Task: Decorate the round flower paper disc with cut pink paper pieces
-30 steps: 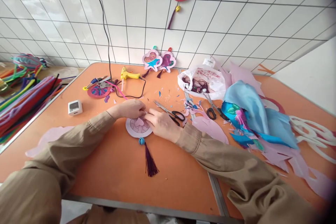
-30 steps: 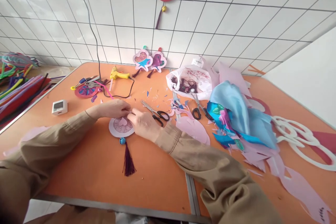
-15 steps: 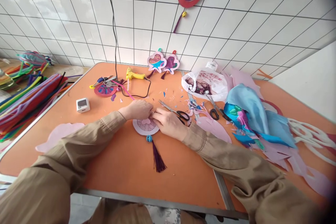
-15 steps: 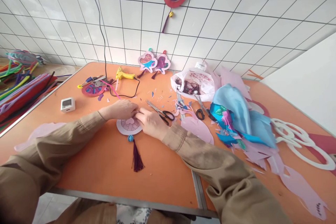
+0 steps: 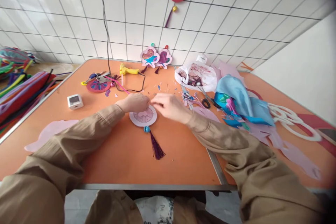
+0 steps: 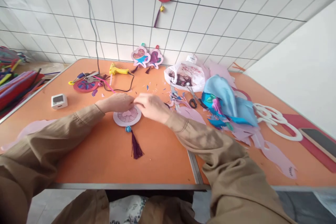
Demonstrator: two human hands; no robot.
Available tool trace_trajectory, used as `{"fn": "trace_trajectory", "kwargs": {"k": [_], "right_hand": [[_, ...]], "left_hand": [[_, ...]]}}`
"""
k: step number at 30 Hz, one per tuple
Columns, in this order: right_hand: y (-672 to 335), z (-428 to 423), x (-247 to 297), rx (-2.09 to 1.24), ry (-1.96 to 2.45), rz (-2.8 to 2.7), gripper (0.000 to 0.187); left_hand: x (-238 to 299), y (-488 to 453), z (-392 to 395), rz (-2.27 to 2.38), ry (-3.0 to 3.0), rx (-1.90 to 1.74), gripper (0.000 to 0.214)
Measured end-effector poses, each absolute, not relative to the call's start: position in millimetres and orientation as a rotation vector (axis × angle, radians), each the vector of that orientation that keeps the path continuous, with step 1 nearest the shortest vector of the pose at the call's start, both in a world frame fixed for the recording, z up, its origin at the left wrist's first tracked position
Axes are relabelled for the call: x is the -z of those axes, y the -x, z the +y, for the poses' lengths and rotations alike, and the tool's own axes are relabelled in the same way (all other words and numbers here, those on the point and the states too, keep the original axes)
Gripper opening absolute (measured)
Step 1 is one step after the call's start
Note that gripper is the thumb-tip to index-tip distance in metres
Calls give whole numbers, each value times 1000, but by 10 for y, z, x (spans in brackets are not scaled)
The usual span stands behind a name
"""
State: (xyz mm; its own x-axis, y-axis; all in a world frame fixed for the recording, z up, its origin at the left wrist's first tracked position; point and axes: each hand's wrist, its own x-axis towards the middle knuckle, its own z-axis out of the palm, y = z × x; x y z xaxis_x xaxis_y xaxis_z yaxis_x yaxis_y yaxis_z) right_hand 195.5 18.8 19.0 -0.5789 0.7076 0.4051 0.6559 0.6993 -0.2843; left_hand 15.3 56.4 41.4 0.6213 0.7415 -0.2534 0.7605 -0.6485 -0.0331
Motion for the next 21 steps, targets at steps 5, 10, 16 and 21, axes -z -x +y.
{"fn": "trace_trajectory", "kwargs": {"k": [5, 10, 16, 21], "right_hand": [[-2519, 139, -824, -54, 1292, -2217, 19], [-3177, -10, -1037, -339, 1650, -2347, 19], [-3467, -4, -757, -535, 1926, -2554, 17], [-3478, 43, -579, -377, 1885, -2596, 16]], "left_hand": [[-453, -147, 618, 1248, -2776, 433, 31], [-445, -150, 653, 1267, -2784, 478, 32], [-404, -167, 634, 1332, -2810, 530, 31], [-357, -153, 628, 1338, -2861, 509, 29]]}}
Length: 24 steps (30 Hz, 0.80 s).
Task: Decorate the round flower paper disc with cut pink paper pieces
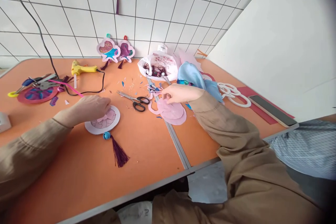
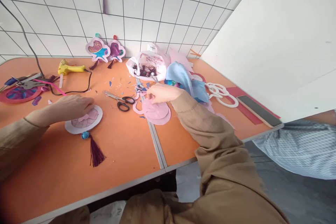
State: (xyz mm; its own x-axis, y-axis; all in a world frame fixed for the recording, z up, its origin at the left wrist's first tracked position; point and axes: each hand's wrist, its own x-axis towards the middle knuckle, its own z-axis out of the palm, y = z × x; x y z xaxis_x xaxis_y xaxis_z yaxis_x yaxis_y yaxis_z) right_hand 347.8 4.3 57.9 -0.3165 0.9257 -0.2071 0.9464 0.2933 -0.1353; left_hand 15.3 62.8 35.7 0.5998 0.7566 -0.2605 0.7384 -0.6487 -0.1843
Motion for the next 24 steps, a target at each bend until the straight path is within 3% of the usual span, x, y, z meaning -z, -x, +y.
{"fn": "trace_trajectory", "kwargs": {"k": [5, 19, 24], "right_hand": [[-3498, 66, -555, 262, -1861, 2500, 5], [-3404, 21, -442, 79, -1960, 2394, 9], [-3040, -146, -459, 415, -2025, 2701, 13]], "left_hand": [[-372, -155, 613, -1308, 2750, -469, 26], [-488, -140, 626, -1423, 2911, -441, 27], [-736, -15, 795, -1686, 3050, -424, 16]]}}
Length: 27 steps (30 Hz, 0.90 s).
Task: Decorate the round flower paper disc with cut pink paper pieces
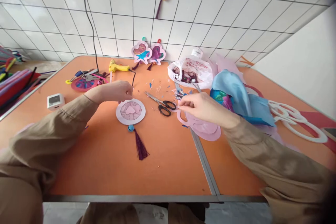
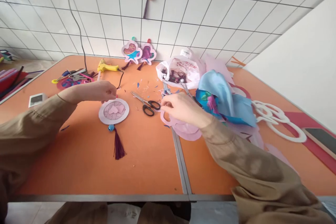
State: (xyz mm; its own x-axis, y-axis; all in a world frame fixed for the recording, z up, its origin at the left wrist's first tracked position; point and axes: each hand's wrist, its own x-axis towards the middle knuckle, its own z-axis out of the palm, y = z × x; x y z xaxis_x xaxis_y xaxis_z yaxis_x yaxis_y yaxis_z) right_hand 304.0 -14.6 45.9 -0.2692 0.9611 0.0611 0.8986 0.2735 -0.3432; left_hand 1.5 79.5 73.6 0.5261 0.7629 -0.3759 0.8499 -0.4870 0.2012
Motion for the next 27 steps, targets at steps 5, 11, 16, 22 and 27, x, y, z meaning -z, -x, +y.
{"fn": "trace_trajectory", "kwargs": {"k": [5, 11, 16, 22, 27], "right_hand": [[-2482, -177, -379, -607, 1400, -2247, 9], [-1979, 98, -167, -506, 1373, -2333, 17], [-1827, 237, -66, -488, 1382, -2288, 24], [-1891, 235, 74, -681, 1275, -2018, 35], [-1926, 219, 173, -830, 1173, -1827, 35]], "left_hand": [[-769, -3, 787, 1445, -2537, 463, 21], [-677, -58, 694, 1438, -2643, 483, 16], [-629, -43, 736, 1367, -2595, 280, 15], [-647, -2, 806, 1281, -2343, 7, 12], [-616, -40, 831, 1362, -2209, -115, 35]]}}
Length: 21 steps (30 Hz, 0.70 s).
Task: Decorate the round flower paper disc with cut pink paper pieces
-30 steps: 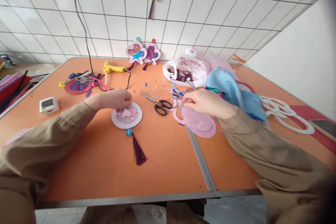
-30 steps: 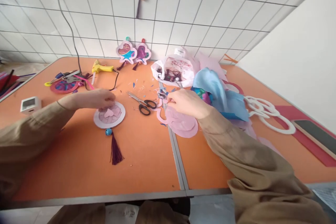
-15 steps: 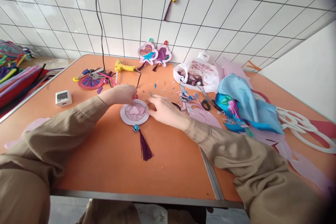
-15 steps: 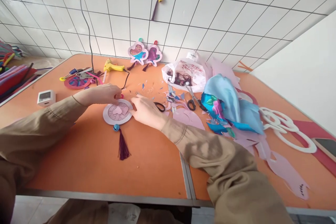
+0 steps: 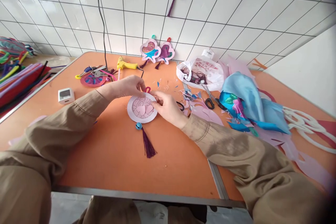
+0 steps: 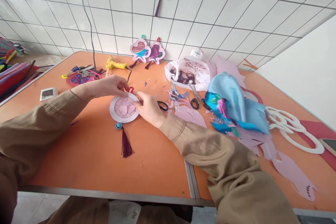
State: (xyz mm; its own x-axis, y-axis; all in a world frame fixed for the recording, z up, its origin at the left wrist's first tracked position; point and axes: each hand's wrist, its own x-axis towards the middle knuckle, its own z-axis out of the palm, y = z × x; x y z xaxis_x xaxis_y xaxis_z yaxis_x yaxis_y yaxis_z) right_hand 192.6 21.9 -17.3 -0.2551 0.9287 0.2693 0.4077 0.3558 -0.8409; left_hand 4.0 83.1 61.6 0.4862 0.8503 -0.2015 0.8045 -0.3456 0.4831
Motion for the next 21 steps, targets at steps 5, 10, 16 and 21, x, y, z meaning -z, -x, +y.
{"fn": "trace_trajectory", "kwargs": {"k": [5, 10, 16, 21], "right_hand": [[-1954, 185, 189, -825, 1155, -1780, 38], [-1987, 111, 152, -549, 1192, -1927, 40], [-2003, -30, 113, -108, 1076, -2221, 27], [-1970, -78, 185, -20, 965, -2455, 18]], "left_hand": [[-677, -19, 832, 1343, -2243, -48, 58], [-666, 32, 817, 1205, -2187, 56, 36], [-596, 44, 773, 1178, -2156, 115, 26], [-591, 52, 729, 1179, -2184, 261, 34]]}}
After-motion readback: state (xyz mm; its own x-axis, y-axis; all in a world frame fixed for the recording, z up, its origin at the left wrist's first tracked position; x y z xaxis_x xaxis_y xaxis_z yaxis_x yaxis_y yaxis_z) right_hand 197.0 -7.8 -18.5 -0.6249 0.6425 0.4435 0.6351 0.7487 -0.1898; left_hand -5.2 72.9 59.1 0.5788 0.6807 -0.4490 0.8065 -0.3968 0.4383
